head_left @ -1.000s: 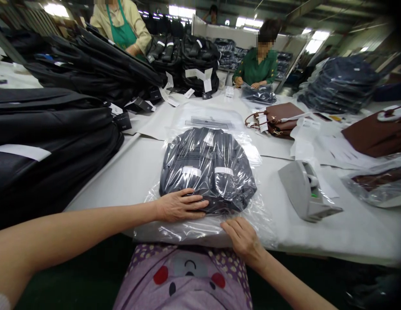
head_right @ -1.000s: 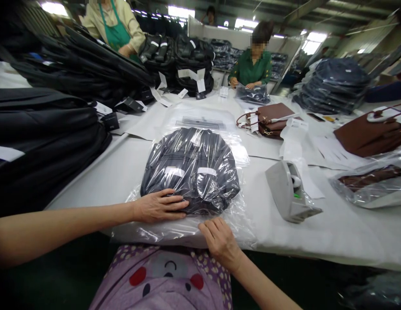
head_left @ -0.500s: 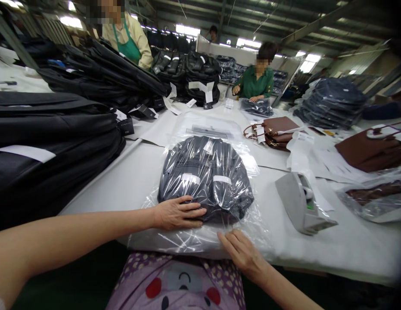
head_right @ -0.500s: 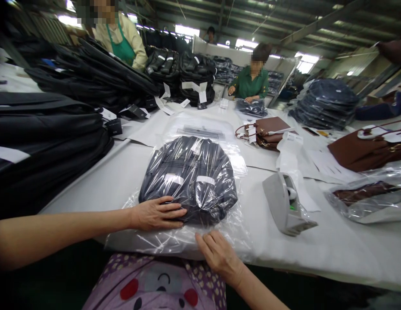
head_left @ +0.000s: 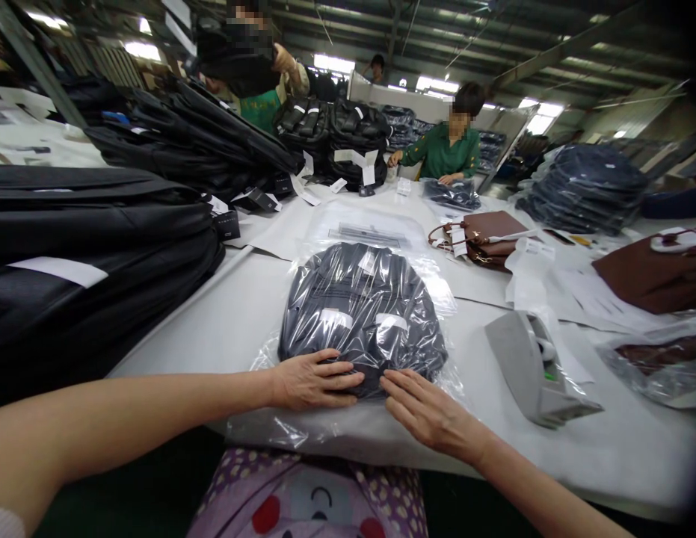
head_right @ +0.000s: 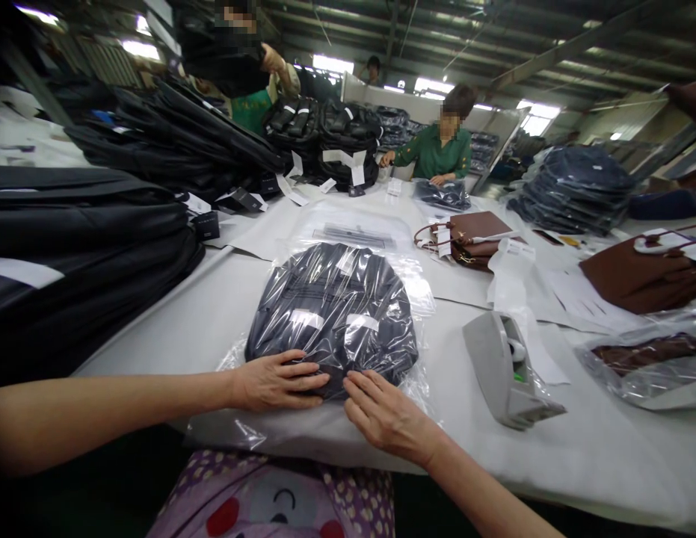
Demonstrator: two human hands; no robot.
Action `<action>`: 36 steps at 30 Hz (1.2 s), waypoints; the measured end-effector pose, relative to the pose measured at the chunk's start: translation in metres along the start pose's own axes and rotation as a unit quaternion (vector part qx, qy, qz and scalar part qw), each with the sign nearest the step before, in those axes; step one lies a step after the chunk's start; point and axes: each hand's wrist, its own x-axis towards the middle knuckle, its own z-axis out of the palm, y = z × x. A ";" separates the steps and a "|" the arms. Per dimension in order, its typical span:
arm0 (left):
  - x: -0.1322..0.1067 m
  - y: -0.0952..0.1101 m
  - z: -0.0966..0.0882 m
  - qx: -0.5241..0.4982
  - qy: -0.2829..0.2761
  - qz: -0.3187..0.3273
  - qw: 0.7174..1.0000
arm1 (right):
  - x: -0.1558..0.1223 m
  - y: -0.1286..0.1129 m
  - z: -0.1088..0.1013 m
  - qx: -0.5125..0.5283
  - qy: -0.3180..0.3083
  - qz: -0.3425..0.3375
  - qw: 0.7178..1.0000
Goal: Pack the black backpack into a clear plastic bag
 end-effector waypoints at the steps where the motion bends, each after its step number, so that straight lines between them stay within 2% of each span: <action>1: 0.000 0.000 0.000 0.010 0.002 0.002 1.000 | 0.000 0.002 0.002 0.008 0.001 0.003 1.000; 8: -0.005 0.001 0.000 0.061 0.077 0.033 0.995 | -0.007 0.003 0.021 0.096 0.063 0.068 0.991; 13: -0.009 0.002 -0.016 0.027 0.022 0.027 0.999 | -0.009 0.002 0.026 0.100 0.090 0.071 0.988; 14: -0.008 0.005 -0.021 0.012 0.010 0.005 1.000 | -0.009 0.002 0.027 0.099 0.095 0.072 0.988; 16: -0.005 0.016 -0.029 -0.048 -0.009 -0.082 0.995 | -0.008 0.001 0.027 0.095 0.104 0.078 0.987; 19: 0.000 0.044 -0.033 -0.148 -0.002 -0.236 0.960 | -0.006 0.000 0.026 0.090 0.120 0.090 0.985; 22: 0.002 0.069 -0.020 -0.134 0.034 -0.312 0.940 | -0.004 -0.002 0.025 0.089 0.134 0.098 0.982; 24: 0.001 0.076 -0.007 -0.088 0.065 -0.340 0.934 | -0.003 -0.002 0.025 0.090 0.141 0.102 0.981; 27: -0.002 0.071 0.006 -0.031 0.123 -0.326 0.937 | -0.003 -0.002 0.025 0.092 0.151 0.102 0.979; 31: -0.006 0.056 -0.002 0.014 0.169 -0.272 0.947 | -0.005 -0.002 0.027 0.092 0.162 0.110 0.976; 36: -0.004 0.045 -0.013 -0.003 0.137 -0.251 0.958 | -0.006 -0.001 0.028 0.081 0.174 0.118 0.974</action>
